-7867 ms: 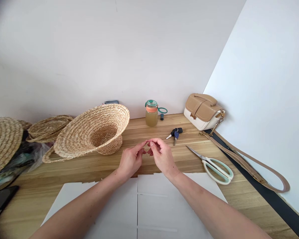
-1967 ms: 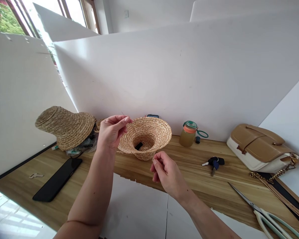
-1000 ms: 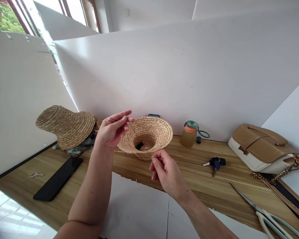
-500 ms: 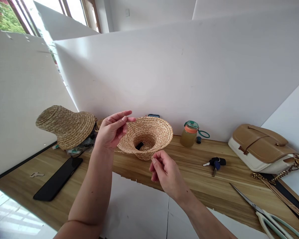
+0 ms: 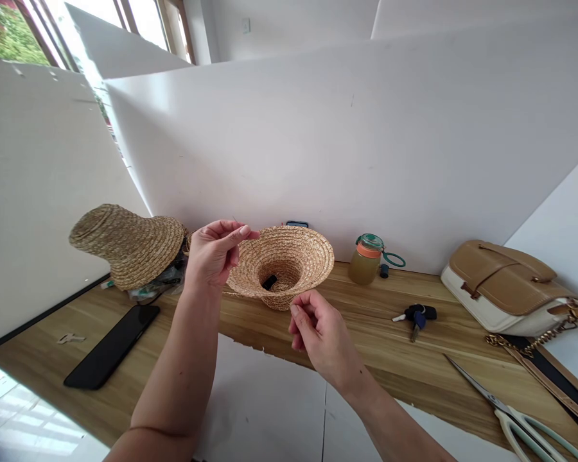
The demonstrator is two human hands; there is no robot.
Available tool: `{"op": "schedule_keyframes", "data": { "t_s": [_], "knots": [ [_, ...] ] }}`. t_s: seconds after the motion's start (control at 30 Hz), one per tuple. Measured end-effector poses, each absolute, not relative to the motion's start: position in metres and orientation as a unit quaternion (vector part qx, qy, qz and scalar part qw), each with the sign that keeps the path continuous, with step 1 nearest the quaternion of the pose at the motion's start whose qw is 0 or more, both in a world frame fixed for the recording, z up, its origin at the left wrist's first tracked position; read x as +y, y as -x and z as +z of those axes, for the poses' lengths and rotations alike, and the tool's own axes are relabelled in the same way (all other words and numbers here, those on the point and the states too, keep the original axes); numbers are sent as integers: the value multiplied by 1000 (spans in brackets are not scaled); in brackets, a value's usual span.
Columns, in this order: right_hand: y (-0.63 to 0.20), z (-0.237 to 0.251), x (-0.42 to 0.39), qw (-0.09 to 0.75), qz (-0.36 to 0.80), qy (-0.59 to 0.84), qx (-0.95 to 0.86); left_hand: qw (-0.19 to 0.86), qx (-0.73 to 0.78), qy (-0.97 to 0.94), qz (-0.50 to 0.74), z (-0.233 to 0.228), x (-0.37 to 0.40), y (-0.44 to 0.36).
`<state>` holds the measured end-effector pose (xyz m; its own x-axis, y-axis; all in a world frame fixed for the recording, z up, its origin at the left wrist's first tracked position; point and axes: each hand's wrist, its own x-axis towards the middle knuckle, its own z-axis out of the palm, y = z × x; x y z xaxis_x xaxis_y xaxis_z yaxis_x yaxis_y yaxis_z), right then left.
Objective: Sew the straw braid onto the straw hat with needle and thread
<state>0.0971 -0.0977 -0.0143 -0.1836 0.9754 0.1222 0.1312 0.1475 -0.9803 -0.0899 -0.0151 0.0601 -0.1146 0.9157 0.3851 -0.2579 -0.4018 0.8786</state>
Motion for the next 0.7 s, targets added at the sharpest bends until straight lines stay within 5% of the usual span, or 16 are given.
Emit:
{"op": "schedule_keyframes", "data": {
  "t_s": [0.7],
  "knots": [
    [-95, -26, -106, 357, 103, 458, -808, 389, 364, -490, 690, 59, -12, 88]
  ]
}}
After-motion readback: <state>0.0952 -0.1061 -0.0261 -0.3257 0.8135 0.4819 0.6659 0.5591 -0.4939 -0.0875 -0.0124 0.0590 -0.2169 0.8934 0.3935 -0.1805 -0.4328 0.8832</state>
